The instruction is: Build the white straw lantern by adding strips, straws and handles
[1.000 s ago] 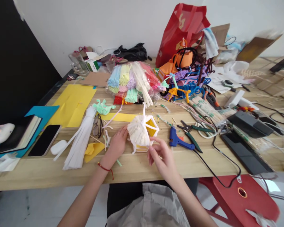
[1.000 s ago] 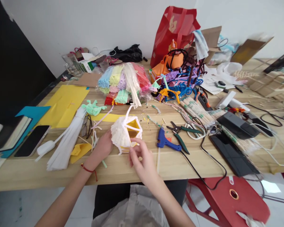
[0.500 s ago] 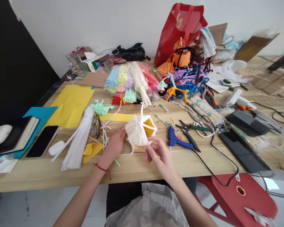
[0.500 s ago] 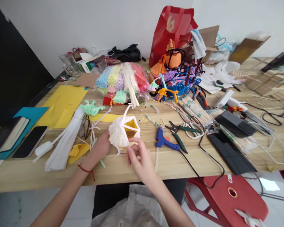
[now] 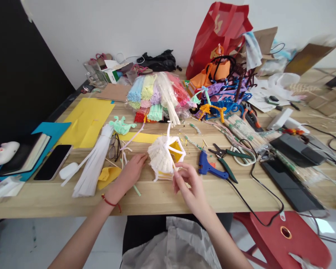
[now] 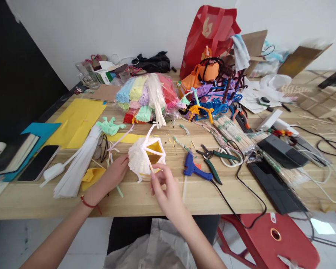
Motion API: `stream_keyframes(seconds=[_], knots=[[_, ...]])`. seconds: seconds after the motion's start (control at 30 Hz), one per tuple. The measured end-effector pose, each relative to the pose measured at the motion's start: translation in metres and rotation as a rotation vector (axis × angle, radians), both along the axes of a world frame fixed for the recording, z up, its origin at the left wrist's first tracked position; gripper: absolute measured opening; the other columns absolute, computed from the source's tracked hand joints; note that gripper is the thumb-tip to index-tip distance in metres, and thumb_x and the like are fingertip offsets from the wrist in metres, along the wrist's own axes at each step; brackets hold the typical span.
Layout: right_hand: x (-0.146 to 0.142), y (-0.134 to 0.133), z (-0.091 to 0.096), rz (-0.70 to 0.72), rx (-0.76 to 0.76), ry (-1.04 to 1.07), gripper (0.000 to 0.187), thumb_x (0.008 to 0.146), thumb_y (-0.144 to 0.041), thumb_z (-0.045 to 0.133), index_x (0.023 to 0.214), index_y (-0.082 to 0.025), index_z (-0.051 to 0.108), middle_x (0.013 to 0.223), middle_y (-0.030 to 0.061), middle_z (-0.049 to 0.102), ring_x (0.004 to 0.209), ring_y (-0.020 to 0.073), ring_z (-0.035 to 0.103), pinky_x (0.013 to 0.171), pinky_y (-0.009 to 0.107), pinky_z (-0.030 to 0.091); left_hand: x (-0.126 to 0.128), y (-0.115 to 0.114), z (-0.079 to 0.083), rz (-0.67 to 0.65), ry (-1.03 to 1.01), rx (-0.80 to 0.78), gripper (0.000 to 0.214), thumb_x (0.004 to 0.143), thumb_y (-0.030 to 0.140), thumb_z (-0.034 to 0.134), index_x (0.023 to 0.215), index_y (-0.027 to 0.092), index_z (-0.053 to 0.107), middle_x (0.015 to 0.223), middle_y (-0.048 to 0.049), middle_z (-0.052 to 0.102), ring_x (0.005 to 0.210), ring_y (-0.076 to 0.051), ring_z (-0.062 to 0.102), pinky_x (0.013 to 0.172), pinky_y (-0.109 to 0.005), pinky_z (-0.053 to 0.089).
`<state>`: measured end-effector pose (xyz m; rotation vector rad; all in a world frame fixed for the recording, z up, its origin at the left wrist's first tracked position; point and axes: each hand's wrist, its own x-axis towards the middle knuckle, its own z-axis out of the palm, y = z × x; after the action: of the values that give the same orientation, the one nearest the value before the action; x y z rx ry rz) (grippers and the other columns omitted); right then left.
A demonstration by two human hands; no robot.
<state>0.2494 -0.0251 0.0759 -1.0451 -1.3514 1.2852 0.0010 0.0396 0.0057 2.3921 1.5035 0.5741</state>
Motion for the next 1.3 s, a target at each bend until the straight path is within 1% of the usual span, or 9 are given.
stream_keyframes(seconds=[0.13,0.23,0.37,0.47,0.6,0.77,1.0,1.17,1.3], knots=[[0.002,-0.005,-0.001,-0.075,-0.017,0.005,0.021,0.095,-0.036,0.049,0.111,-0.022,0.052,0.072,-0.0017,0.058,0.056,0.0104,0.057,0.052,0.023,0.049,-0.003,0.010,0.019,0.135,-0.201,-0.033,0.010,0.084,0.024,0.055,0.084,0.018,0.063,0.088,-0.0050,0.065,0.084,-0.020,0.063,0.079,-0.037,0.055],[0.002,-0.010,0.001,-0.118,-0.028,0.029,0.020,0.095,-0.036,0.049,0.108,-0.022,0.052,0.073,-0.0009,0.059,0.056,0.0107,0.057,0.053,0.024,0.049,0.002,0.020,0.033,0.311,-0.411,0.013,0.012,0.076,0.026,0.066,0.068,0.017,0.064,0.071,-0.0023,0.067,0.066,-0.017,0.062,0.066,-0.031,0.054],[0.004,-0.012,0.007,-0.113,-0.063,0.037,0.019,0.096,-0.035,0.047,0.109,-0.022,0.052,0.075,0.0002,0.058,0.059,0.0119,0.057,0.055,0.026,0.050,0.011,0.035,0.053,0.406,-0.584,0.060,0.014,0.073,0.030,0.071,0.075,0.016,0.073,0.074,-0.0042,0.073,0.066,-0.018,0.068,0.068,-0.030,0.057],[0.004,-0.011,0.012,-0.103,-0.076,0.043,0.018,0.097,-0.034,0.047,0.110,-0.023,0.052,0.074,0.0003,0.059,0.059,0.0126,0.057,0.056,0.027,0.050,0.014,0.047,0.063,0.336,-0.557,0.049,0.024,0.083,0.027,0.060,0.102,0.016,0.071,0.090,-0.0069,0.076,0.081,-0.019,0.072,0.078,-0.033,0.058],[0.002,-0.009,0.011,-0.105,-0.062,0.059,0.017,0.097,-0.033,0.046,0.110,-0.023,0.051,0.073,-0.0004,0.058,0.058,0.0123,0.056,0.055,0.027,0.049,0.015,0.062,0.057,0.229,-0.415,0.021,0.038,0.090,0.017,0.044,0.126,0.016,0.057,0.111,-0.0098,0.072,0.098,-0.018,0.070,0.090,-0.036,0.055],[0.001,-0.009,0.007,-0.090,-0.063,0.070,0.017,0.097,-0.033,0.046,0.110,-0.023,0.051,0.073,-0.0006,0.058,0.057,0.0115,0.056,0.055,0.026,0.048,0.018,0.064,0.041,0.239,-0.468,-0.036,0.028,0.092,0.024,0.044,0.111,0.014,0.063,0.097,-0.0101,0.074,0.088,-0.019,0.072,0.080,-0.034,0.059],[0.001,-0.010,0.007,-0.102,-0.063,0.089,0.017,0.097,-0.034,0.046,0.109,-0.023,0.052,0.071,-0.0013,0.057,0.056,0.0114,0.055,0.055,0.026,0.048,0.029,0.047,0.061,0.357,-0.610,0.071,0.021,0.081,0.035,0.065,0.086,0.016,0.069,0.084,-0.0063,0.075,0.075,-0.018,0.073,0.074,-0.031,0.060],[0.000,-0.006,0.003,-0.159,-0.041,0.156,0.016,0.096,-0.036,0.048,0.106,-0.023,0.051,0.076,-0.0001,0.059,0.061,0.0120,0.057,0.058,0.026,0.049,0.033,0.042,0.069,0.376,-0.648,0.103,0.021,0.079,0.036,0.069,0.087,0.017,0.064,0.084,-0.0042,0.073,0.077,-0.017,0.071,0.075,-0.029,0.058],[0.002,-0.003,0.000,-0.188,-0.062,0.143,0.016,0.094,-0.038,0.051,0.102,-0.024,0.051,0.076,-0.0009,0.056,0.060,0.0106,0.053,0.053,0.023,0.046,0.034,0.043,0.069,0.383,-0.548,0.130,0.016,0.083,0.033,0.064,0.088,0.018,0.059,0.079,-0.0011,0.070,0.071,-0.014,0.069,0.067,-0.025,0.054]])
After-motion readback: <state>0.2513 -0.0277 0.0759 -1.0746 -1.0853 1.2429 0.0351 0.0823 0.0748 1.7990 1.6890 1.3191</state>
